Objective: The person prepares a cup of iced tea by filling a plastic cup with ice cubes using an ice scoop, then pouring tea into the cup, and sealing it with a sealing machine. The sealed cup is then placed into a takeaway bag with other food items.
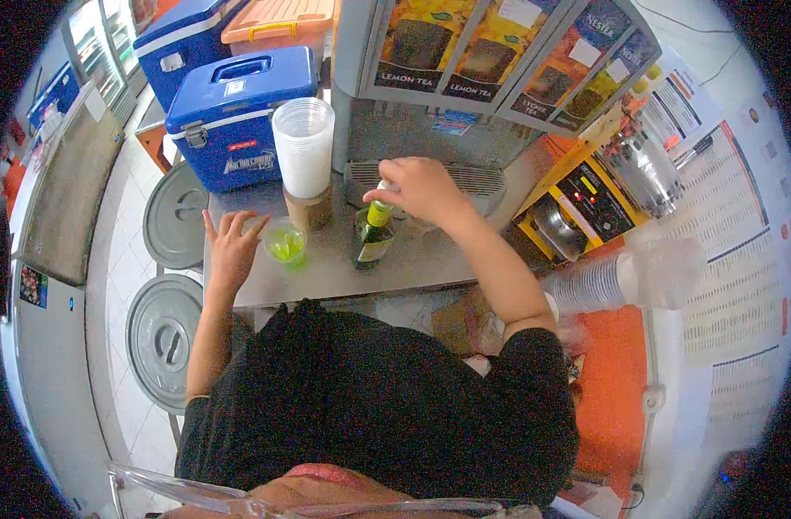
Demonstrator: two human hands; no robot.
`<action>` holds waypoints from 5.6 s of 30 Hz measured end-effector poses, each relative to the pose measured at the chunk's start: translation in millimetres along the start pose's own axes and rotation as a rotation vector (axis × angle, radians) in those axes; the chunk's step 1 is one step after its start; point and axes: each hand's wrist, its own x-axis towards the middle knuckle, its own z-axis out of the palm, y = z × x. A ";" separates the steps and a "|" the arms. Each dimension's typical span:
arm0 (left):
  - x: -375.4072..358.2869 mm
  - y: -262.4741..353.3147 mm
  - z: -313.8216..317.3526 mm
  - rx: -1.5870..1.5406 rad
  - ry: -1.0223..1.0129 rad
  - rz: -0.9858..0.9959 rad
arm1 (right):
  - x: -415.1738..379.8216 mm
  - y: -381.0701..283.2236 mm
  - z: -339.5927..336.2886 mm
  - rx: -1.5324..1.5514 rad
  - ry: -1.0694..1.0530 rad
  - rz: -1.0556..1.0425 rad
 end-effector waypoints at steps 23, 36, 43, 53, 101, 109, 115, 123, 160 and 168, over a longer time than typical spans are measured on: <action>0.5 -0.4 4.1 -0.028 -0.016 -0.013 | 8.9 -11.5 -8.7 -0.050 -0.238 0.095; -1.4 -3.3 2.7 -0.034 -0.001 -0.022 | -46.1 23.1 -1.2 0.758 -0.017 0.162; 0.9 -1.7 1.0 -0.045 -0.010 -0.023 | -26.3 6.4 9.4 0.396 0.112 -0.169; 1.4 0.5 2.5 -0.046 -0.026 -0.036 | -17.2 -1.2 19.7 0.301 0.361 -0.173; -48.2 44.4 60.5 -0.803 0.209 -0.340 | -73.9 26.9 109.6 1.061 1.208 0.490; -58.0 52.2 131.9 -1.101 0.116 -0.719 | -87.6 292.3 102.8 0.398 1.201 0.862; -53.4 64.9 134.3 -1.080 0.245 -0.794 | -62.9 329.0 91.9 0.122 1.142 0.867; -42.0 122.3 83.6 -1.091 0.165 -0.732 | -63.4 353.5 102.2 0.231 1.161 0.711; -11.7 108.5 48.5 -1.239 -0.169 -0.590 | -65.6 344.8 88.1 0.292 1.058 0.813; -23.3 120.2 61.3 -1.364 -0.088 -0.549 | -64.6 339.0 73.7 0.353 0.905 0.958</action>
